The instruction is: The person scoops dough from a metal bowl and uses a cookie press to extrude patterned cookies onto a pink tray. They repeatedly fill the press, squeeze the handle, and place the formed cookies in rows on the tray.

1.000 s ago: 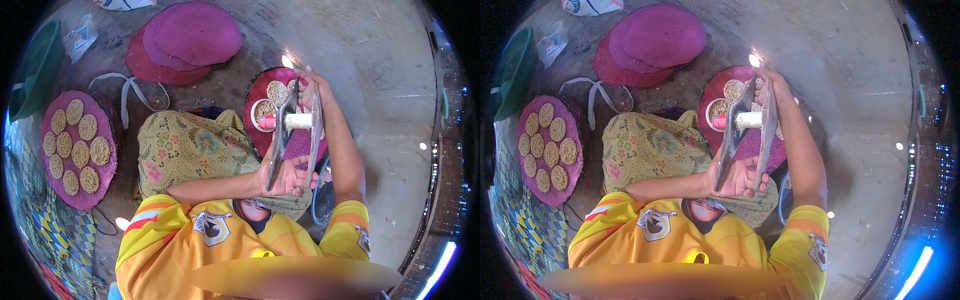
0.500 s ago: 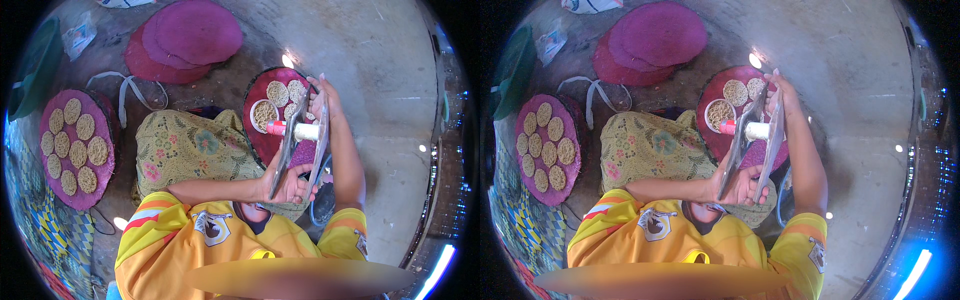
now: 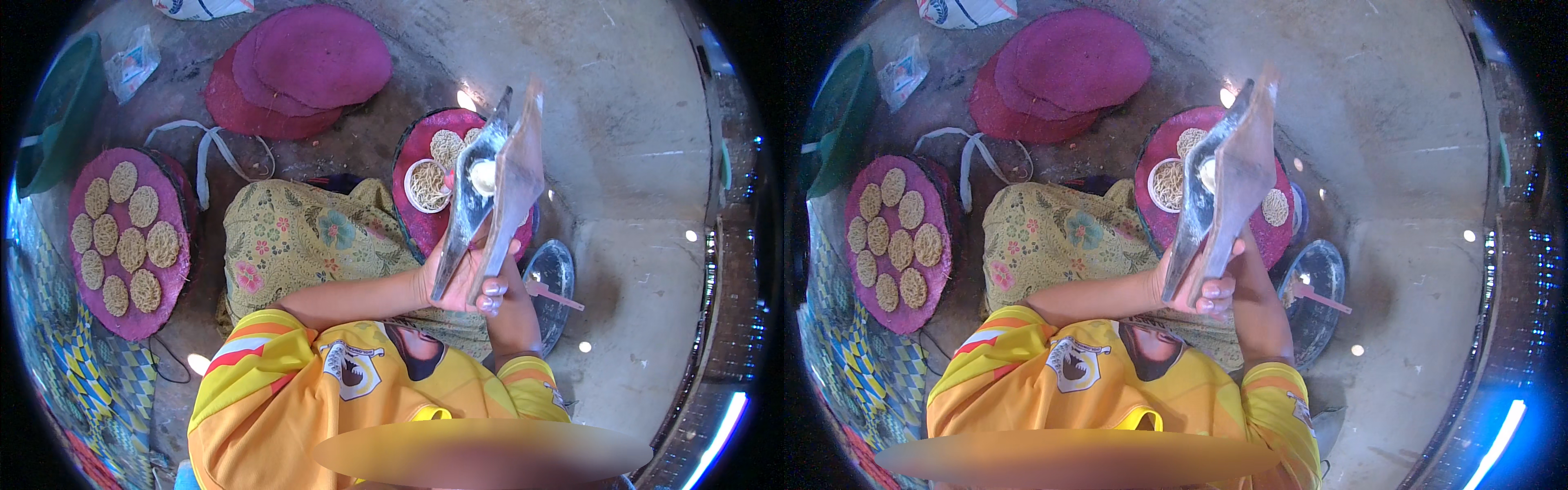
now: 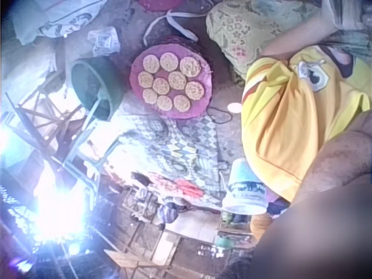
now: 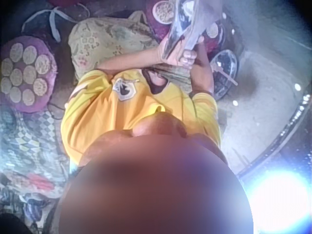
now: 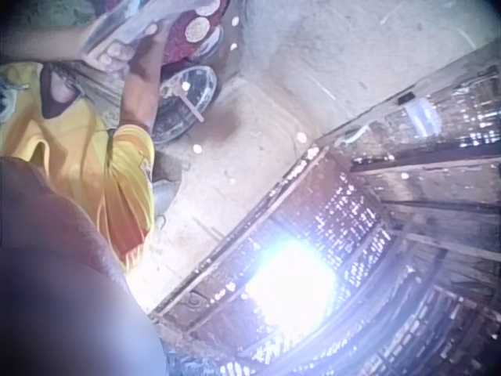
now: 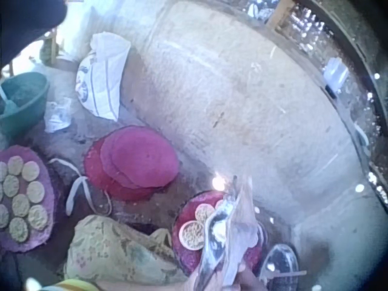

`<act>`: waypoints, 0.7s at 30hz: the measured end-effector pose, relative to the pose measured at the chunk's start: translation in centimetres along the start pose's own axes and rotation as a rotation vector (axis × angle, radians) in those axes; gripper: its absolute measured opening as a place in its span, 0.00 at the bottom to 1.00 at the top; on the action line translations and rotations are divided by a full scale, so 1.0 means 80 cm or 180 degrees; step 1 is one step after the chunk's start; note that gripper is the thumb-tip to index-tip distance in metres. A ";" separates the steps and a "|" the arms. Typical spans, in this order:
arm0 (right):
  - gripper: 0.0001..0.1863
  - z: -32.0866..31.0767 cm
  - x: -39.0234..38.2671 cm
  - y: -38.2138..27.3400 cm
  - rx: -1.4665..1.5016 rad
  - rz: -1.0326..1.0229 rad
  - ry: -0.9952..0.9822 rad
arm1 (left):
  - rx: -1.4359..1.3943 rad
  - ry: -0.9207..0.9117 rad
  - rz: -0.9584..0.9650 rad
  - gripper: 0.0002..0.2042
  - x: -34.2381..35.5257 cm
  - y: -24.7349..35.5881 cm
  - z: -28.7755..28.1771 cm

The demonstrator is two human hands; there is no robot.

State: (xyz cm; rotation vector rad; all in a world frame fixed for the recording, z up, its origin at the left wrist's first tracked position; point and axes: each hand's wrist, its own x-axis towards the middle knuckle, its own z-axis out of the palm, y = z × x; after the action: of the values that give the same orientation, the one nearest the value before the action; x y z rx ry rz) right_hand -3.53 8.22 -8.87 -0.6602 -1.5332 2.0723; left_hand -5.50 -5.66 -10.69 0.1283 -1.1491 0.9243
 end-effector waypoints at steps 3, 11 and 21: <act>0.40 0.007 -0.015 0.010 -0.1556 -0.0377 0.0176 | 0.0171 0.0140 -0.0027 0.40 0.003 0.005 0.006; 0.38 0.014 -0.074 0.043 -0.5229 -0.1398 -0.0058 | 0.0201 0.0249 -0.0398 0.47 0.009 -0.017 0.006; 0.36 0.023 -0.073 0.042 -0.5701 -0.1799 -0.0457 | 0.0173 0.0443 -0.0723 0.50 0.009 -0.027 -0.004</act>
State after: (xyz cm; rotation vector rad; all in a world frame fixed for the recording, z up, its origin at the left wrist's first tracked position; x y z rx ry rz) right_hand -0.51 2.30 -11.06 -0.4198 -2.9024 -0.0828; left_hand -3.76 -6.48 -9.47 0.2305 -0.9591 0.7507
